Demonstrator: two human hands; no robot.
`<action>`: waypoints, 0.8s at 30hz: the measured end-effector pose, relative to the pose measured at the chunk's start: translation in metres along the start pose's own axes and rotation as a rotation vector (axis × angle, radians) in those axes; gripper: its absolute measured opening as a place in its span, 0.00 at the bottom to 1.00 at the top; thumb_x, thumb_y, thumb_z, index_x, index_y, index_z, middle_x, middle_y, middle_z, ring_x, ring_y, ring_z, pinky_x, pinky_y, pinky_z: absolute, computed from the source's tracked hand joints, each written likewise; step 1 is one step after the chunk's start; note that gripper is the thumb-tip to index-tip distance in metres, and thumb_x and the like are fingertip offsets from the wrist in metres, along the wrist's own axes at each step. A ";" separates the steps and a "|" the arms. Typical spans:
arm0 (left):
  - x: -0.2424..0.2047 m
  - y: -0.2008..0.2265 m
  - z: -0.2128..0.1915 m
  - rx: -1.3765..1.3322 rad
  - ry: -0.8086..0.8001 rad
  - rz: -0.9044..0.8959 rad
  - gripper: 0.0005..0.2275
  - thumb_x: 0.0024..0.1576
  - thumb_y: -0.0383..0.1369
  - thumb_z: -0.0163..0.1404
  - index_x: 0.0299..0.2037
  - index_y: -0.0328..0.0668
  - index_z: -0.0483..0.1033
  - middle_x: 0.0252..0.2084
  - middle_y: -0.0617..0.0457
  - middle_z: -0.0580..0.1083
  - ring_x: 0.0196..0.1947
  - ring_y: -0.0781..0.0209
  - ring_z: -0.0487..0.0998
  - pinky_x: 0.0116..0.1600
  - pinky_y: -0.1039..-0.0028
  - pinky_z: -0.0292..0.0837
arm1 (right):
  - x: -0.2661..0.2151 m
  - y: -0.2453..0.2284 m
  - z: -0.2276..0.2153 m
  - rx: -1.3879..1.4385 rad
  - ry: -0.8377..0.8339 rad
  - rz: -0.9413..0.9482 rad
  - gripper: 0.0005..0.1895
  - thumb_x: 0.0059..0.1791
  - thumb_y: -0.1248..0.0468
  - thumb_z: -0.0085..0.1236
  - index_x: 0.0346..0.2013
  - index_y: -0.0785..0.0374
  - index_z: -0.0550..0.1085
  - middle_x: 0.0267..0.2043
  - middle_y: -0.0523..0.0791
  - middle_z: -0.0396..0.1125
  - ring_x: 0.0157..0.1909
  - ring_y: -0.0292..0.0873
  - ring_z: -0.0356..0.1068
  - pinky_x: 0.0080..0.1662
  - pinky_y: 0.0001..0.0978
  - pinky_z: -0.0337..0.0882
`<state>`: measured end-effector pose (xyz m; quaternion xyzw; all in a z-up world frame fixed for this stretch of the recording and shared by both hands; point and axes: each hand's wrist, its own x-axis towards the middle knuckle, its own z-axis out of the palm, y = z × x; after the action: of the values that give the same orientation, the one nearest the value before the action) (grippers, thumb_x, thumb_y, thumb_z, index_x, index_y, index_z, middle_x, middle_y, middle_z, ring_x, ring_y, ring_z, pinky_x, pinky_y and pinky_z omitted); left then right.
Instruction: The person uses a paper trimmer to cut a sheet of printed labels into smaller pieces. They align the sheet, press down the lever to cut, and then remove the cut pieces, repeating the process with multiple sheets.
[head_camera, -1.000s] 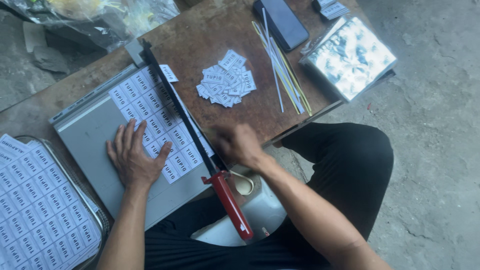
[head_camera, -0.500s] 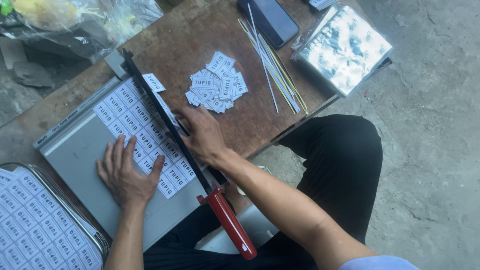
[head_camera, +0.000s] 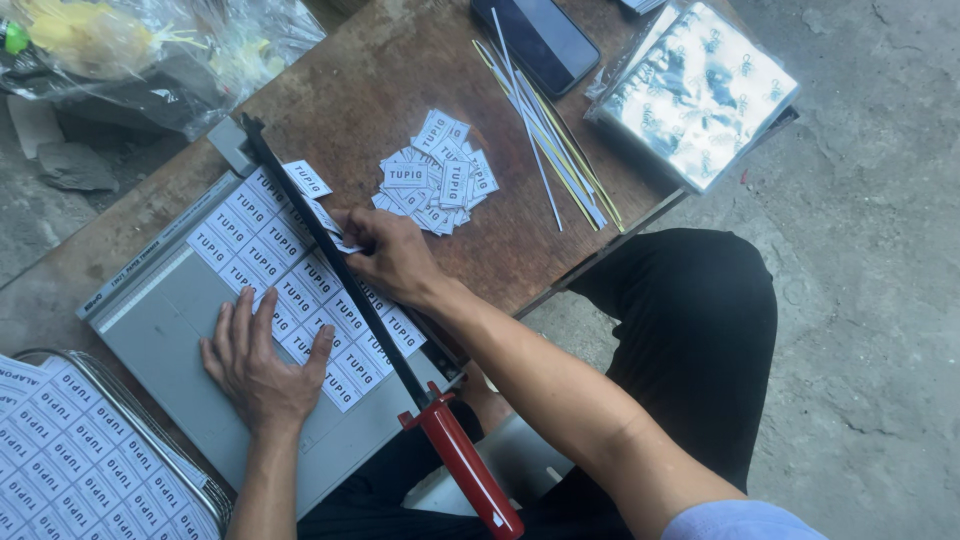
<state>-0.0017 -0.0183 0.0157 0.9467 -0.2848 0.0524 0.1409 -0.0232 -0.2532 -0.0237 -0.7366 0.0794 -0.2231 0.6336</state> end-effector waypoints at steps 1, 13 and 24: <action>0.000 0.000 0.001 0.002 0.000 0.000 0.37 0.54 0.64 0.52 0.67 0.47 0.72 0.73 0.43 0.65 0.76 0.41 0.58 0.75 0.35 0.40 | 0.001 0.000 -0.002 0.005 -0.005 0.026 0.12 0.42 0.71 0.66 0.30 0.66 0.68 0.46 0.43 0.75 0.36 0.38 0.73 0.38 0.31 0.75; -0.002 -0.004 0.002 -0.006 -0.012 -0.004 0.38 0.53 0.65 0.51 0.66 0.47 0.72 0.73 0.41 0.65 0.76 0.39 0.57 0.75 0.34 0.39 | 0.023 -0.009 -0.076 -0.499 -0.002 -0.411 0.12 0.43 0.67 0.67 0.34 0.57 0.71 0.36 0.42 0.70 0.44 0.47 0.70 0.46 0.40 0.70; -0.003 -0.003 -0.003 -0.041 -0.011 -0.009 0.38 0.52 0.65 0.54 0.66 0.46 0.72 0.73 0.42 0.65 0.76 0.39 0.56 0.75 0.35 0.38 | 0.063 0.010 -0.036 -0.730 -0.297 -0.273 0.38 0.43 0.55 0.68 0.64 0.61 0.66 0.65 0.50 0.65 0.70 0.52 0.59 0.65 0.51 0.56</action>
<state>-0.0027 -0.0132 0.0168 0.9451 -0.2824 0.0406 0.1591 0.0193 -0.3127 -0.0158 -0.9408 -0.0373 -0.1536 0.2999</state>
